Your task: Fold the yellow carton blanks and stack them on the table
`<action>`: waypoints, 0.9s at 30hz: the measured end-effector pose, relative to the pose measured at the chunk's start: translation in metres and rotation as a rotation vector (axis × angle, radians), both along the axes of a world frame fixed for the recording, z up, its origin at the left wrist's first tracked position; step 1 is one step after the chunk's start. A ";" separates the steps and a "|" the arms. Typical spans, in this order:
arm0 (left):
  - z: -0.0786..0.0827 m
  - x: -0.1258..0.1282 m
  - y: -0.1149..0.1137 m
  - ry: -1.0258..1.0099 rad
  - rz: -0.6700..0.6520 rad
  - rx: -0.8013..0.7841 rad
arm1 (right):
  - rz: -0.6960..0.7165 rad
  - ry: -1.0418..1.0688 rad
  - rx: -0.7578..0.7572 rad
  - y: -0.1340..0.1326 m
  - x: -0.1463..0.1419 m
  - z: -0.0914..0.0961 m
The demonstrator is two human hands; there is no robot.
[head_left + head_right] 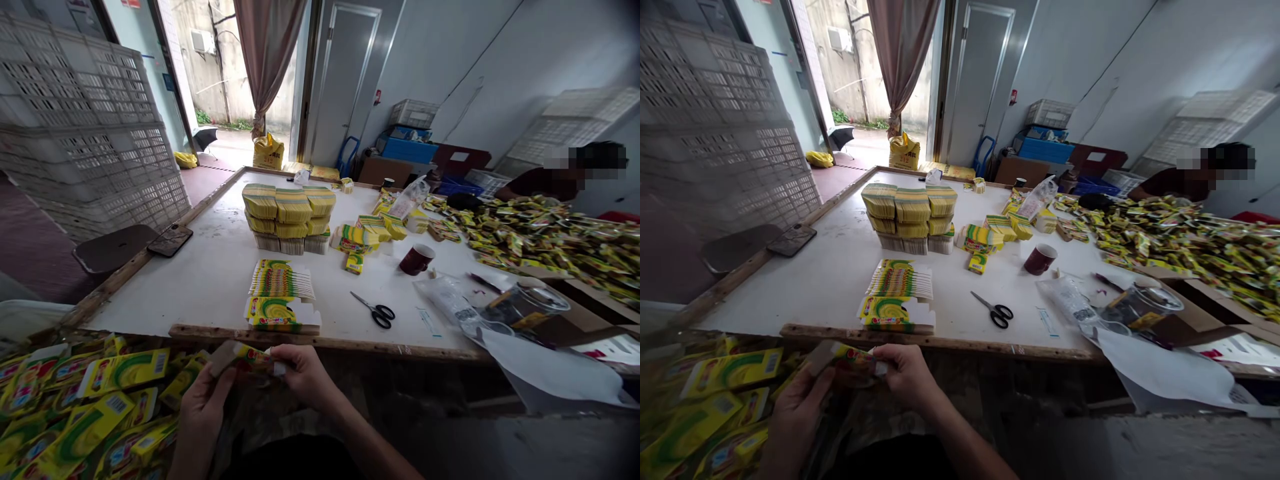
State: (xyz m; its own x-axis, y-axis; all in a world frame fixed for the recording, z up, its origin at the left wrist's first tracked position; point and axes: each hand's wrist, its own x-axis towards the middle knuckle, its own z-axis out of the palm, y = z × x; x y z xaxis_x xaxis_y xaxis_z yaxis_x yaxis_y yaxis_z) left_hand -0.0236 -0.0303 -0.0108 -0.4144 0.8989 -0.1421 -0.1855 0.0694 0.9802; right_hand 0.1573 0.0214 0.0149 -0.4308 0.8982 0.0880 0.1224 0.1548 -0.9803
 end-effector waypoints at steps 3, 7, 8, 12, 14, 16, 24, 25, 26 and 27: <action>0.002 -0.020 0.000 0.162 -0.215 0.147 | 0.132 -0.430 0.378 -0.001 0.009 0.004; 0.006 -0.018 -0.001 0.417 -0.684 0.013 | 0.311 -0.559 0.653 -0.014 0.004 0.009; 0.006 -0.013 -0.001 0.448 -0.741 -0.003 | 0.285 -0.520 0.665 -0.017 0.001 0.009; 0.001 0.007 -0.003 0.557 -0.576 -0.009 | -0.186 -0.191 0.445 -0.024 -0.008 0.003; -0.003 0.015 -0.005 0.625 -0.451 -0.013 | -0.265 0.089 0.162 -0.023 -0.012 0.000; -0.008 0.023 -0.008 0.678 -0.347 0.007 | -0.124 0.325 -0.178 -0.022 -0.015 0.000; -0.019 0.040 -0.014 0.831 -0.233 0.024 | -0.147 0.395 -0.351 -0.022 -0.024 0.008; -0.019 0.039 -0.014 0.861 -0.229 0.034 | -0.166 0.390 -0.379 -0.021 -0.025 0.004; -0.018 0.038 -0.015 0.892 -0.231 0.049 | -0.174 0.385 -0.408 -0.019 -0.026 -0.001; -0.018 0.037 -0.015 0.919 -0.238 0.066 | -0.177 0.378 -0.432 -0.018 -0.027 -0.005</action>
